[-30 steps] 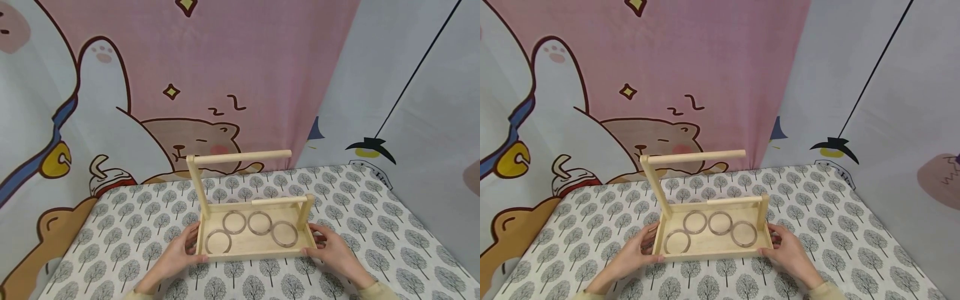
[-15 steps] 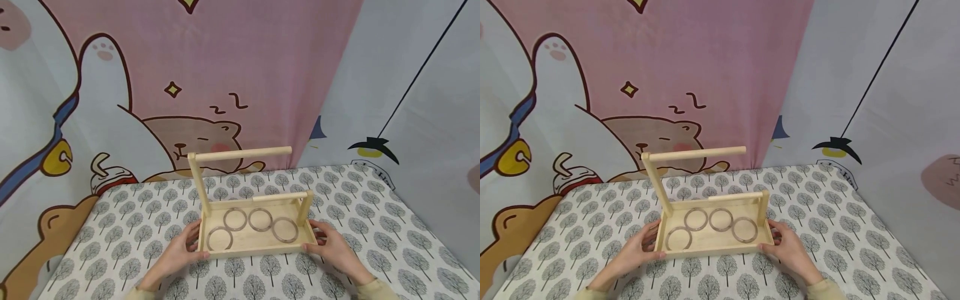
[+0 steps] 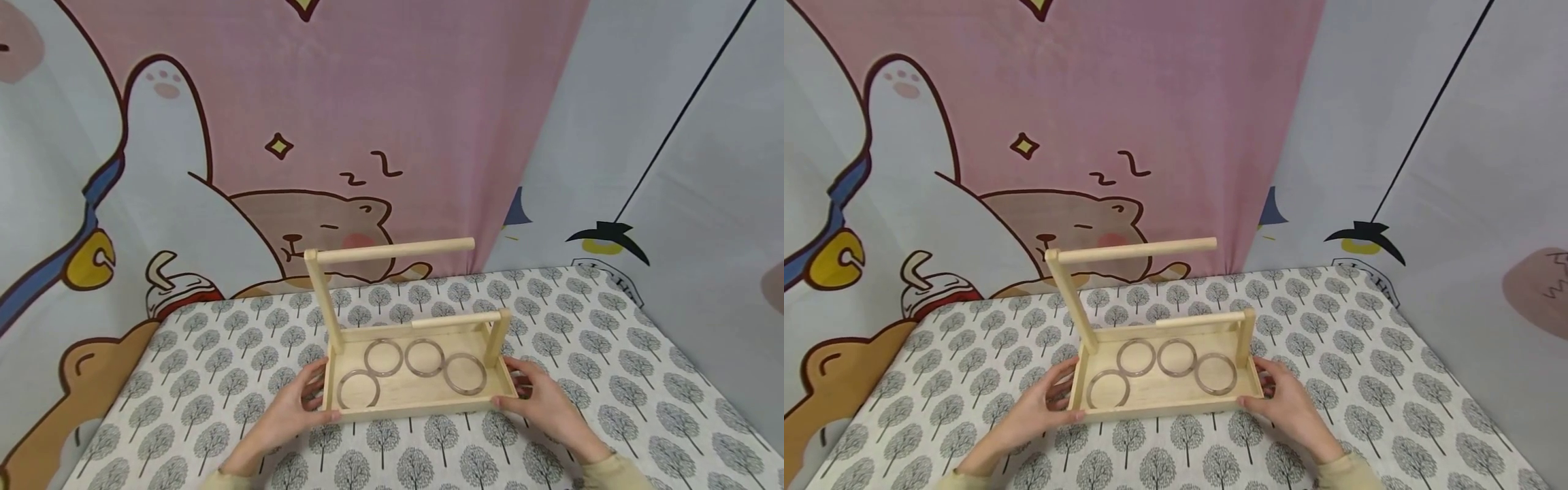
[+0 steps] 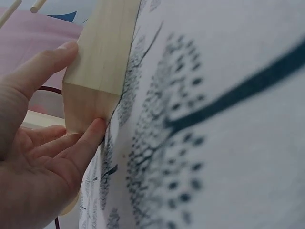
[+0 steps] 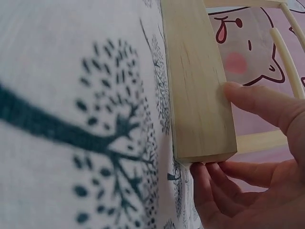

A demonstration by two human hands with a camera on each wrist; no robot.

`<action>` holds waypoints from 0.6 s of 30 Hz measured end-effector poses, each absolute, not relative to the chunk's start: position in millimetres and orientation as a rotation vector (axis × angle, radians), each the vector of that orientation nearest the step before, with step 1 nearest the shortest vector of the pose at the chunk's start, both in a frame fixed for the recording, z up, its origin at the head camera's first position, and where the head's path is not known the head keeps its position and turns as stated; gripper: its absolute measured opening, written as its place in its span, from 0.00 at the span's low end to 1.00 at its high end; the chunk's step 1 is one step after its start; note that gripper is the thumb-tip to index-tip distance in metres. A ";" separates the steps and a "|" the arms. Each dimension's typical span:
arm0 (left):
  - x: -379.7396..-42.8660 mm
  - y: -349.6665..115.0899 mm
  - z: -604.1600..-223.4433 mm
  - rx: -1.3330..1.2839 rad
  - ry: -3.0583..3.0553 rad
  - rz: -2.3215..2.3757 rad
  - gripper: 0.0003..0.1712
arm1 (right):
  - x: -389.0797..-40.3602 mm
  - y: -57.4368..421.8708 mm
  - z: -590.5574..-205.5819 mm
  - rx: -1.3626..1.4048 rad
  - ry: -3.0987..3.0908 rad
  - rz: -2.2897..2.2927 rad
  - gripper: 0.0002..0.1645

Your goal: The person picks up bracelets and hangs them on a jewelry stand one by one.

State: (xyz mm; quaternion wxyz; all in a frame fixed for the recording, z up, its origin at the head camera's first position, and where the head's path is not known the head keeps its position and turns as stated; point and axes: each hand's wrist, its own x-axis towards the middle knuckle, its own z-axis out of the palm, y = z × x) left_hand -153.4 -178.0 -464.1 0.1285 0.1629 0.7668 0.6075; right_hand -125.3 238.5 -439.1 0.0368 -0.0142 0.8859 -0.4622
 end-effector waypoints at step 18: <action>-155.3 -191.7 -450.6 0.464 2.334 1.732 0.46 | -123.6 230.0 -430.8 -0.262 2.941 -1.488 0.38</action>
